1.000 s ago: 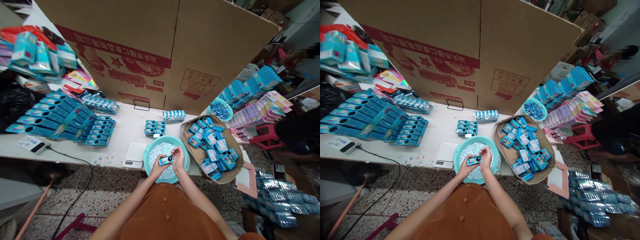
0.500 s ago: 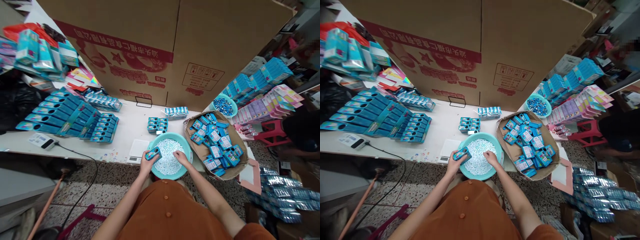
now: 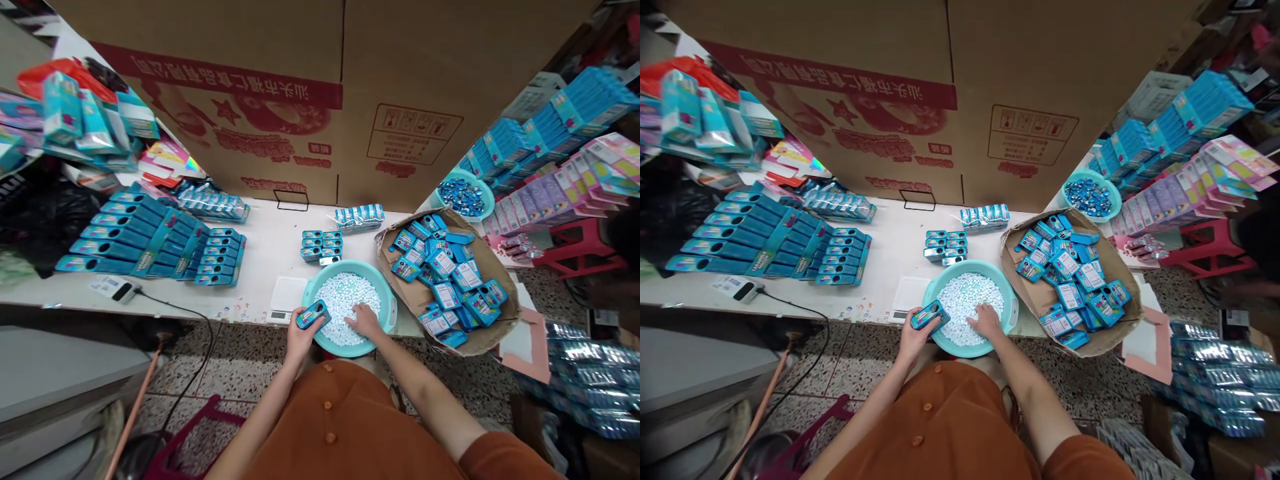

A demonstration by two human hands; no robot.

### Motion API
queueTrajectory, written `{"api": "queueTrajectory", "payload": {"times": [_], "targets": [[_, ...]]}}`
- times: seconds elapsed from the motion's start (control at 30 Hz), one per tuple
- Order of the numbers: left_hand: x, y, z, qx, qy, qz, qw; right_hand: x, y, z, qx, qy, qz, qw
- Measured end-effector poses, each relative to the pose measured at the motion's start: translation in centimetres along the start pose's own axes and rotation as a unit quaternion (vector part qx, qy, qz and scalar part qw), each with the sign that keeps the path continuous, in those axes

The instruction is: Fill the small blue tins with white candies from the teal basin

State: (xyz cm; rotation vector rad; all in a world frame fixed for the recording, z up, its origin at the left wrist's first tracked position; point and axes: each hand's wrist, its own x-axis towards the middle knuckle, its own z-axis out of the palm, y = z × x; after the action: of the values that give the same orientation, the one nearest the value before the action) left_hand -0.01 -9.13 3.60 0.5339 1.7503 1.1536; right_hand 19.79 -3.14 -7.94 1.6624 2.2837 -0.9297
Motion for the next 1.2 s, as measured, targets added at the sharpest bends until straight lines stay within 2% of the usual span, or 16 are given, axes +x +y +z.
{"api": "queueTrajectory", "payload": {"times": [0.17, 0.27, 0.37, 0.53, 0.63, 0.73, 0.77, 0.8, 0.9, 0.93, 1.03, 1.13, 1.2], "targets": [[0.5, 0.5, 0.8, 0.019, -0.006, 0.021, 1.000, -0.7, -0.8, 0.2, 0.018, -0.025, -0.005, 1.000], [0.3, 0.9, 1.2, 0.032, -0.013, 0.025, 0.999, -0.7, -1.2, 0.4, 0.118, -0.037, 0.033, 0.992], [0.1, 1.0, 1.2, 0.040, -0.022, 0.026, 0.999, -0.5, -1.5, 0.5, 0.258, -0.027, 0.096, 0.961], [0.2, 0.3, 1.4, 0.048, -0.037, 0.025, 0.998, 0.1, -1.9, -0.1, 0.386, -0.036, 0.141, 0.911], [0.4, -0.1, 1.7, 0.052, -0.042, 0.040, 0.997, 0.0, -2.2, -1.5, 0.483, -0.055, 0.159, 0.860], [0.5, -0.3, 2.3, 0.055, -0.056, 0.047, 0.996, -0.3, -2.4, -4.0, 0.550, -0.080, 0.160, 0.816], [0.6, -0.3, 2.4, 0.054, -0.060, 0.049, 0.996, -0.5, -2.6, -5.0, 0.581, -0.091, 0.158, 0.793], [0.5, -0.2, 2.6, 0.053, -0.061, 0.054, 0.995, -0.7, -2.8, -6.0, 0.625, -0.101, 0.157, 0.758], [0.4, 0.2, 3.0, 0.060, -0.066, 0.095, 0.991, -1.3, -3.7, -9.0, 0.761, -0.104, 0.151, 0.622], [0.3, 0.4, 3.1, 0.066, -0.072, 0.112, 0.989, -1.4, -4.1, -9.9, 0.786, -0.096, 0.148, 0.593], [0.1, 0.8, 3.3, 0.082, -0.101, 0.151, 0.980, -1.9, -5.3, -12.1, 0.816, -0.056, 0.131, 0.561], [-0.1, 1.1, 3.5, 0.095, -0.114, 0.171, 0.974, -2.2, -6.4, -13.9, 0.856, -0.005, 0.110, 0.505], [-0.3, 1.3, 3.7, 0.104, -0.117, 0.179, 0.971, -2.3, -7.1, -14.8, 0.867, 0.023, 0.102, 0.487]]}}
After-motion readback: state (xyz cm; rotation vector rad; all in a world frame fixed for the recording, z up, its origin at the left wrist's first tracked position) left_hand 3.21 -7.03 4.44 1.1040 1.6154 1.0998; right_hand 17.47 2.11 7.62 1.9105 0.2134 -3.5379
